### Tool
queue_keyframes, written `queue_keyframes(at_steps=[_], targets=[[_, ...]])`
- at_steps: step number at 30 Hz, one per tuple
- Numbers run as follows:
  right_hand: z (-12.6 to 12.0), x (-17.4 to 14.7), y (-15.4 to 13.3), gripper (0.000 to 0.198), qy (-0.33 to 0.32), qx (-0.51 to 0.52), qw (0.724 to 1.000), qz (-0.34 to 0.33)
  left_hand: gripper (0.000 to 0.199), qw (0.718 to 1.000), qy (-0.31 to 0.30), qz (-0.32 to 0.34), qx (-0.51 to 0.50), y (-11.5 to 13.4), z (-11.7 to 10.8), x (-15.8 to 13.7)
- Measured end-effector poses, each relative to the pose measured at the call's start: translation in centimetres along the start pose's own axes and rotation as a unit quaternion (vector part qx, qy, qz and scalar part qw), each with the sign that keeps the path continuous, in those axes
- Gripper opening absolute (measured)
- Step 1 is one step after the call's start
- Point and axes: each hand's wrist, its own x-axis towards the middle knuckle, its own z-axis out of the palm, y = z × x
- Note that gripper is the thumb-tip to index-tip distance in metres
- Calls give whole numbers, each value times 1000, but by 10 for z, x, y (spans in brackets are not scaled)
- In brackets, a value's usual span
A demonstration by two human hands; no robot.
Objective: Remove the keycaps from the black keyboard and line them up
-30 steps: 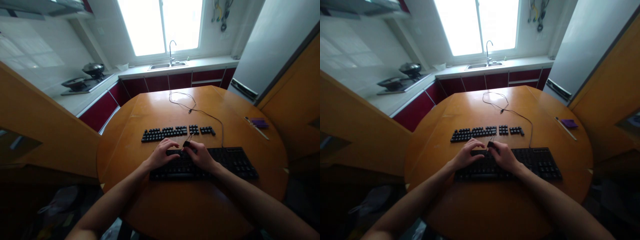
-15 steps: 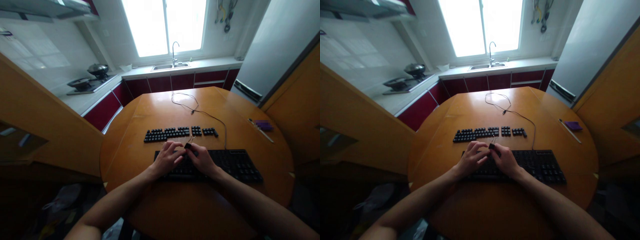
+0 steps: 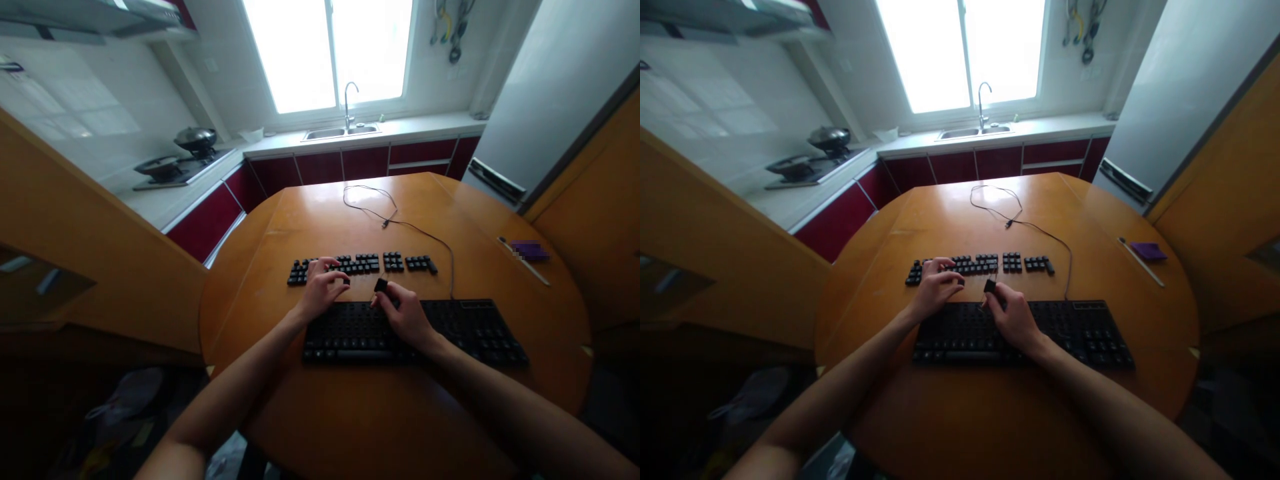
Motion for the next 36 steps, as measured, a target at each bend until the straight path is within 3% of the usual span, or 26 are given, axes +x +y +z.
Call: queue_keyframes(at_steps=[3, 6, 25, 30, 36], targets=[[1, 0, 1, 24, -5, -4, 1000, 1, 12, 997, -28, -22, 63, -24, 2, 8], [2, -1, 2, 23, -12, -8, 1000, -1, 11, 995, -52, -35, 78, -33, 6, 9], [-1, -2, 0, 23, -16, -17, 1000, -11, 24, 994, -11, -77, 78, -30, 10, 8], [-1, -2, -4, 23, -18, -21, 1000, -11, 38, 993, -14, -79, 90, -31, 13, 8], [-1, -3, -4, 23, -20, -15, 1000, -8, 40, 988, -21, -105, 115, -30, 14, 9]])
